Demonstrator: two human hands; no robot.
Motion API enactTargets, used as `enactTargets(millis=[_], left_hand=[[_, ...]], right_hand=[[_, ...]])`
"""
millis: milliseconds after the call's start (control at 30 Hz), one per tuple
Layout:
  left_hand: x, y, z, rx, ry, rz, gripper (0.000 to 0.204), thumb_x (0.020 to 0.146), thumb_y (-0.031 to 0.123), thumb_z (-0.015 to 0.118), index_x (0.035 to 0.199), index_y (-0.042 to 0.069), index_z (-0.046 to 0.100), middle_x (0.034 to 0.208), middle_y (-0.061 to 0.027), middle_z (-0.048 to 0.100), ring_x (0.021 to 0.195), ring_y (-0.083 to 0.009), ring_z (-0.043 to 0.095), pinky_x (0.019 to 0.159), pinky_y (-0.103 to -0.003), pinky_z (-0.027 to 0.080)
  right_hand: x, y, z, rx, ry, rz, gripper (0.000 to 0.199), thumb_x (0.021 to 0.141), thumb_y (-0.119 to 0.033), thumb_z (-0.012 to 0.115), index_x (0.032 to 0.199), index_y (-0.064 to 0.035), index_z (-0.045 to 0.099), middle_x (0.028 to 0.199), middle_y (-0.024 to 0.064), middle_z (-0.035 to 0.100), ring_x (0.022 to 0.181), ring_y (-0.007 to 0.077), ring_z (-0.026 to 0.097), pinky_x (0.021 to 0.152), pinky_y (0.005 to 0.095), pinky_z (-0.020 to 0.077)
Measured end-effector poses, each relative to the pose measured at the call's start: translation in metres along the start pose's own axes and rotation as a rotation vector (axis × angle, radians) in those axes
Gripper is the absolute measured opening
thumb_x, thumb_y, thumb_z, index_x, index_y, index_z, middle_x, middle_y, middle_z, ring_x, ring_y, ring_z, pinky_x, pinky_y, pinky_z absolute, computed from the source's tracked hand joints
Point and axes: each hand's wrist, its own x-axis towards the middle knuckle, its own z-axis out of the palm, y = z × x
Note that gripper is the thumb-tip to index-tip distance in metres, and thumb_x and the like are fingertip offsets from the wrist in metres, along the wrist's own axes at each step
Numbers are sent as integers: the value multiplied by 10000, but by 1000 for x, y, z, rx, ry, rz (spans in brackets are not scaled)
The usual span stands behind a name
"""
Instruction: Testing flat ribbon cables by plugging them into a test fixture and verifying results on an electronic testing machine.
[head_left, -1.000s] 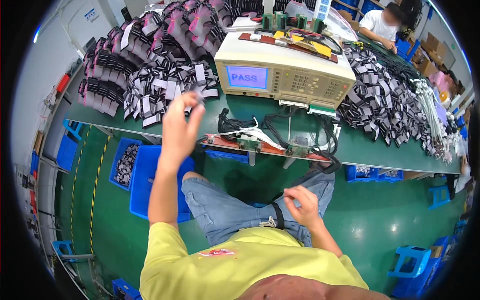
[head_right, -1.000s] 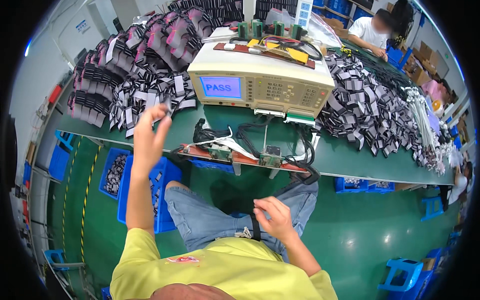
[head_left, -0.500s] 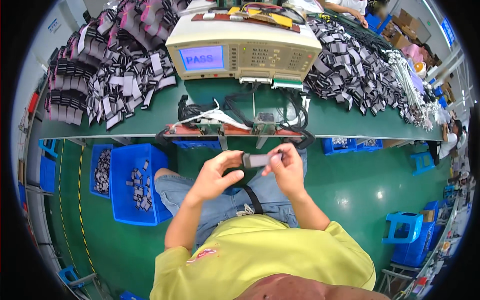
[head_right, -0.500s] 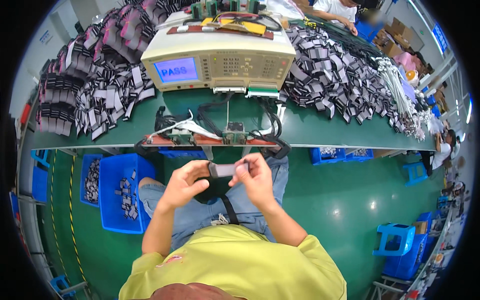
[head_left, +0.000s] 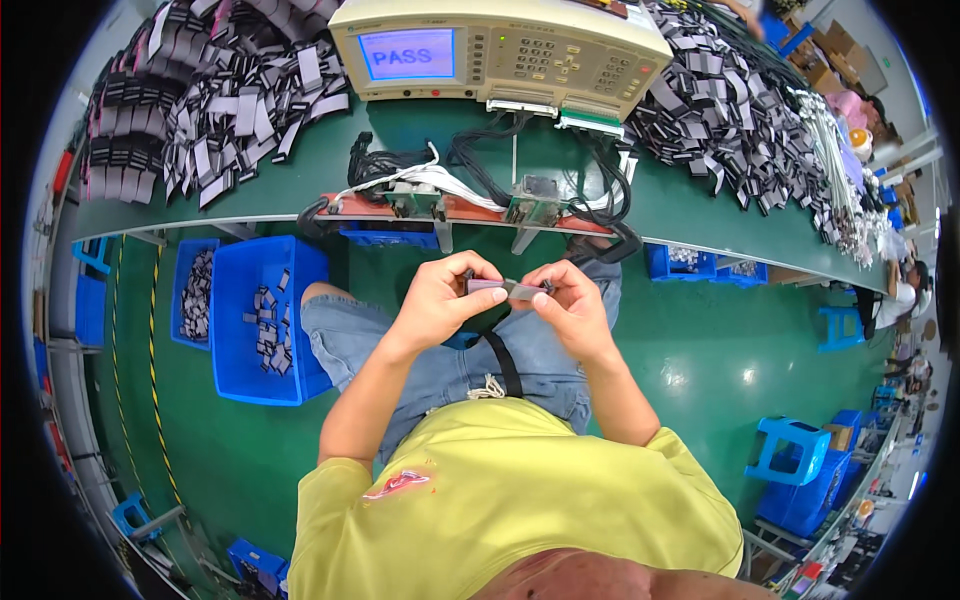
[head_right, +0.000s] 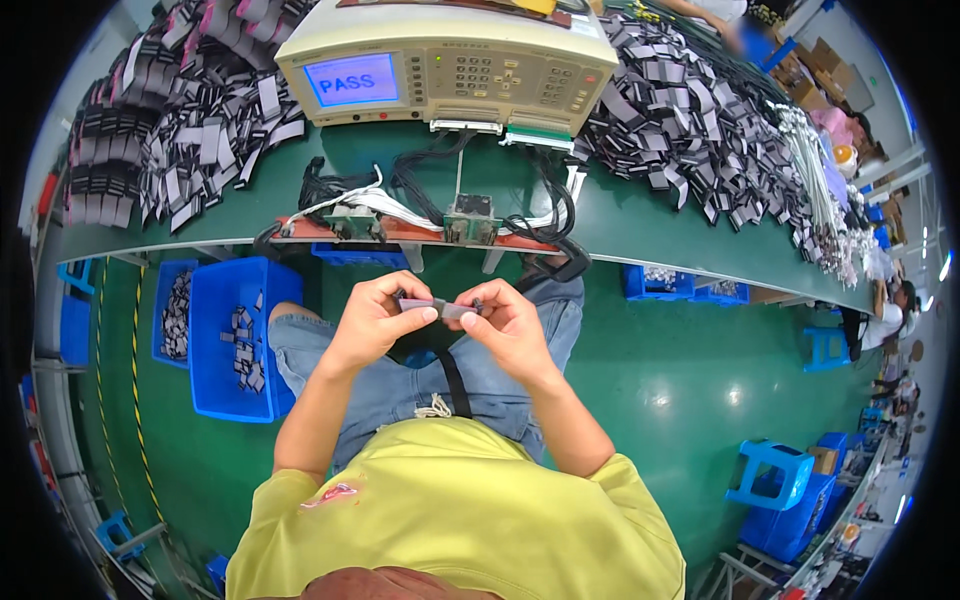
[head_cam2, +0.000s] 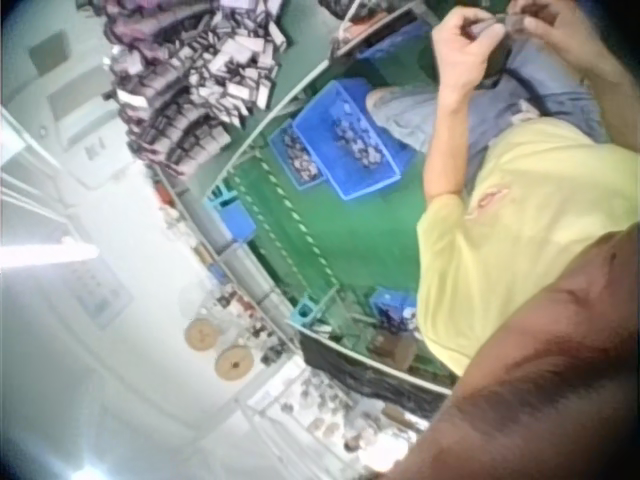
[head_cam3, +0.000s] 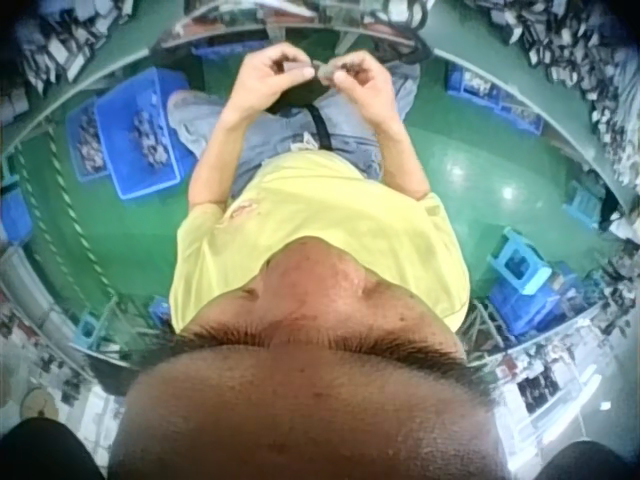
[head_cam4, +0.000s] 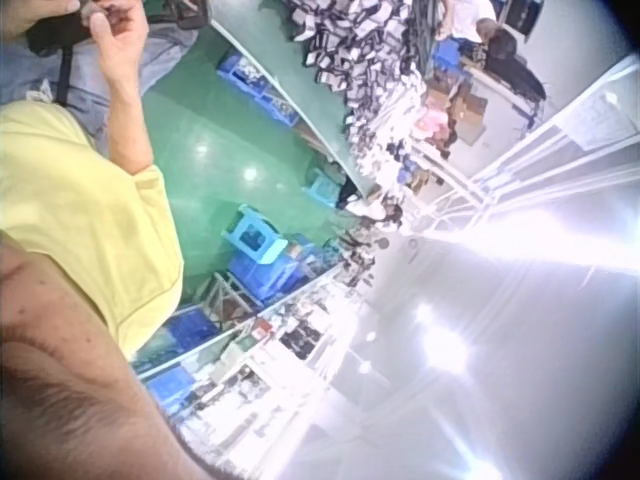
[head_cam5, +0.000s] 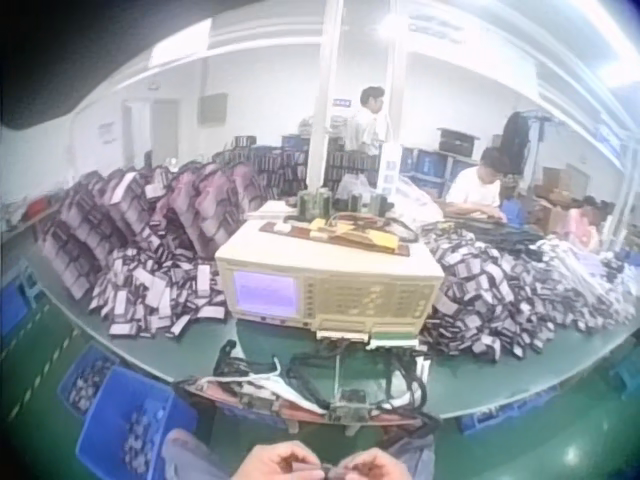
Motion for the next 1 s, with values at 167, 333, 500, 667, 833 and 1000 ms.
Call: enactTargets(millis=[167,333,500,667,833,1000], left_hand=[[13,12,-8,89,24,-5,181,888,5,806,1030,7,694,909,25,658,783,-32,582,679,-206,474],[35,10,1,421,271,311,179,856,-15,803,1008,-9,708,904,-21,682,731,-64,608,635,-224,485],[42,12,3,632,338,427,221,858,-51,784,1066,-46,708,988,-62,693,846,-112,692,699,-227,545],[40,8,4,610,371,520,296,846,-56,784,1135,-24,729,995,-111,707,884,-193,727,786,-298,624],[40,5,1,629,412,535,307,835,-56,796,1134,-28,728,987,-113,707,880,-200,730,766,-299,624],[40,6,-2,649,408,521,303,831,-59,798,1124,-33,727,983,-118,712,864,-205,733,755,-300,623]], right_hand=[[13,-22,-20,-193,96,2,213,920,-34,792,1086,-27,658,947,-4,648,802,54,588,713,200,466],[31,-17,-12,-307,389,-123,201,889,12,805,1030,-22,666,945,-17,682,832,45,620,736,207,492],[39,-11,3,-850,568,-552,260,856,-8,832,1100,39,752,960,87,734,791,150,685,738,254,559],[40,-9,9,-930,616,-586,263,830,-4,846,1071,39,750,927,125,737,767,198,701,701,302,573],[44,-10,9,-1052,602,-647,229,821,11,840,1026,44,746,895,151,736,752,260,710,679,328,566],[49,-11,10,-1096,616,-635,213,812,20,840,1002,42,746,861,141,729,731,262,707,659,328,557]])
